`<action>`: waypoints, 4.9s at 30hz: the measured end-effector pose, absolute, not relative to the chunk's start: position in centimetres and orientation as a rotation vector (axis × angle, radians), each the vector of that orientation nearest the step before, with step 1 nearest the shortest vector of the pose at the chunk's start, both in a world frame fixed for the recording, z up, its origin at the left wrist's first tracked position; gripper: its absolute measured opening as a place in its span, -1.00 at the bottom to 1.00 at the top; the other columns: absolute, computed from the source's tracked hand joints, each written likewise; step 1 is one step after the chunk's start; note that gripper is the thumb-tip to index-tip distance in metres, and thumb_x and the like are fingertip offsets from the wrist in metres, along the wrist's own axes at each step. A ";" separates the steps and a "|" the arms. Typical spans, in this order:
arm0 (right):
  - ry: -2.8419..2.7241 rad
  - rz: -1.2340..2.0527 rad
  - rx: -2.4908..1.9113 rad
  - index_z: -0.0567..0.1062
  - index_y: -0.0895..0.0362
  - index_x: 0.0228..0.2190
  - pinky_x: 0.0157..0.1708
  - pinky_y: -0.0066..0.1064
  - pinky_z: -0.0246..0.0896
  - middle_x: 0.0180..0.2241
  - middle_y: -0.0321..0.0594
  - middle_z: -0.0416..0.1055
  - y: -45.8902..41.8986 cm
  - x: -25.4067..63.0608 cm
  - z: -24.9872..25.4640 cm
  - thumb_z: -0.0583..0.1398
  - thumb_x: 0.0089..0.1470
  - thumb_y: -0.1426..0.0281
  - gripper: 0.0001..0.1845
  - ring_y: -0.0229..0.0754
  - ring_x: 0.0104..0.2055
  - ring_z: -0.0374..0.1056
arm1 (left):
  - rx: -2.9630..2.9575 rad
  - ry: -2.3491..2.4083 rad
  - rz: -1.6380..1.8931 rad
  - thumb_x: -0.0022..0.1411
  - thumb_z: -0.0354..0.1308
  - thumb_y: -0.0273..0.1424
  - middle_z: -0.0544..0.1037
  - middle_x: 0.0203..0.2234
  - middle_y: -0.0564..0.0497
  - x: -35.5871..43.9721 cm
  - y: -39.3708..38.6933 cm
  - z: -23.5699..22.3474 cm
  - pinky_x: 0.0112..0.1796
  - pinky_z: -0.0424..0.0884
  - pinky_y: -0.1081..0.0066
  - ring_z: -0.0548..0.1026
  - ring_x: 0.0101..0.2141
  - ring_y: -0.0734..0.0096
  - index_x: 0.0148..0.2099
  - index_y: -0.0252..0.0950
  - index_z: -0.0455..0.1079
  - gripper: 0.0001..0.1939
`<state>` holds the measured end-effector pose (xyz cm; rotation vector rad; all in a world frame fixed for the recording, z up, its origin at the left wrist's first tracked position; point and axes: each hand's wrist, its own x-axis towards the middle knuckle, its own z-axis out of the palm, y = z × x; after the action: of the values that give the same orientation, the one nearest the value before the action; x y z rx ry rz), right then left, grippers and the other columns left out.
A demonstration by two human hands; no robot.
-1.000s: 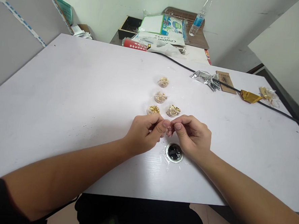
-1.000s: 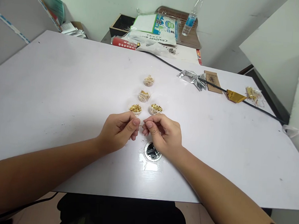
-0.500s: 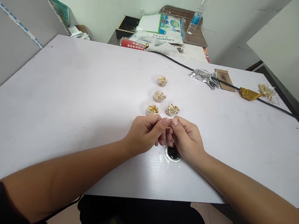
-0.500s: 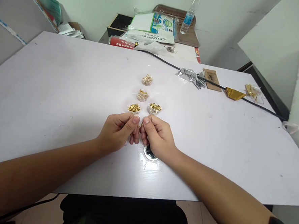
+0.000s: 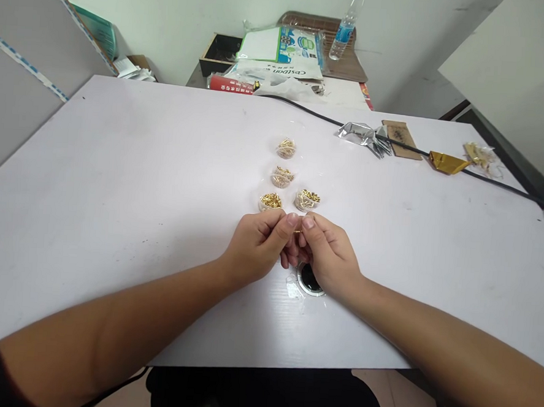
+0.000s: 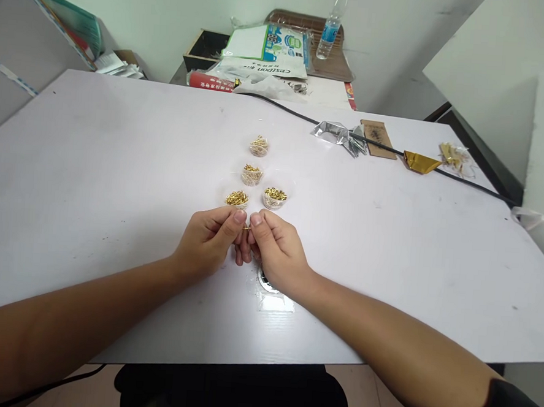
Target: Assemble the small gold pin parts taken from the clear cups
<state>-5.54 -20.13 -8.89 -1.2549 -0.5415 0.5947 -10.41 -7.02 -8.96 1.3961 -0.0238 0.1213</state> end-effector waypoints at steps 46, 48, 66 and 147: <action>-0.546 0.270 -1.601 0.28 0.10 -0.55 -0.50 -0.46 0.25 -0.58 -0.31 0.18 -19.9 -6.3 -8.0 0.08 0.29 0.05 -0.51 -0.30 -0.52 0.12 | 2.004 0.037 0.652 0.42 -0.03 -0.29 0.46 -0.66 0.08 -10.5 -8.2 -9.3 -0.53 0.30 0.51 0.38 -0.61 0.58 -0.51 -0.30 0.21 -0.58; -0.539 0.273 -1.597 0.28 0.10 -0.54 -0.49 -0.45 0.26 -0.57 -0.31 0.18 -19.9 -6.3 -8.0 0.08 0.29 0.04 -0.51 -0.29 -0.52 0.12 | 2.001 0.042 0.651 0.43 -0.03 -0.28 0.45 -0.66 0.08 -10.6 -8.2 -9.3 -0.52 0.30 0.51 0.38 -0.60 0.57 -0.51 -0.29 0.21 -0.58; -0.518 0.311 -1.558 0.31 0.11 -0.55 -0.47 -0.46 0.25 -0.57 -0.32 0.20 -20.0 -6.5 -7.9 0.09 0.30 0.09 -0.53 -0.30 -0.51 0.13 | 1.917 0.047 0.620 0.43 -0.03 -0.27 0.48 -0.65 0.09 -10.6 -8.1 -9.2 -0.52 0.33 0.53 0.42 -0.60 0.59 -0.50 -0.29 0.17 -0.58; -0.624 0.323 -1.753 0.37 0.13 -0.54 -0.45 -0.44 0.19 -0.56 -0.29 0.34 -20.6 -5.5 -7.2 0.10 0.29 0.08 -0.52 -0.29 -0.49 0.26 | 1.941 -0.074 0.593 0.43 -0.05 -0.33 0.45 -0.61 0.10 -10.5 -7.5 -9.6 -0.48 0.30 0.50 0.39 -0.56 0.56 -0.48 -0.28 0.14 -0.63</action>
<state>-5.49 -20.59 -7.19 -1.7530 -0.6238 0.3231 -10.49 -7.49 -9.55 1.9409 -0.0742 0.5931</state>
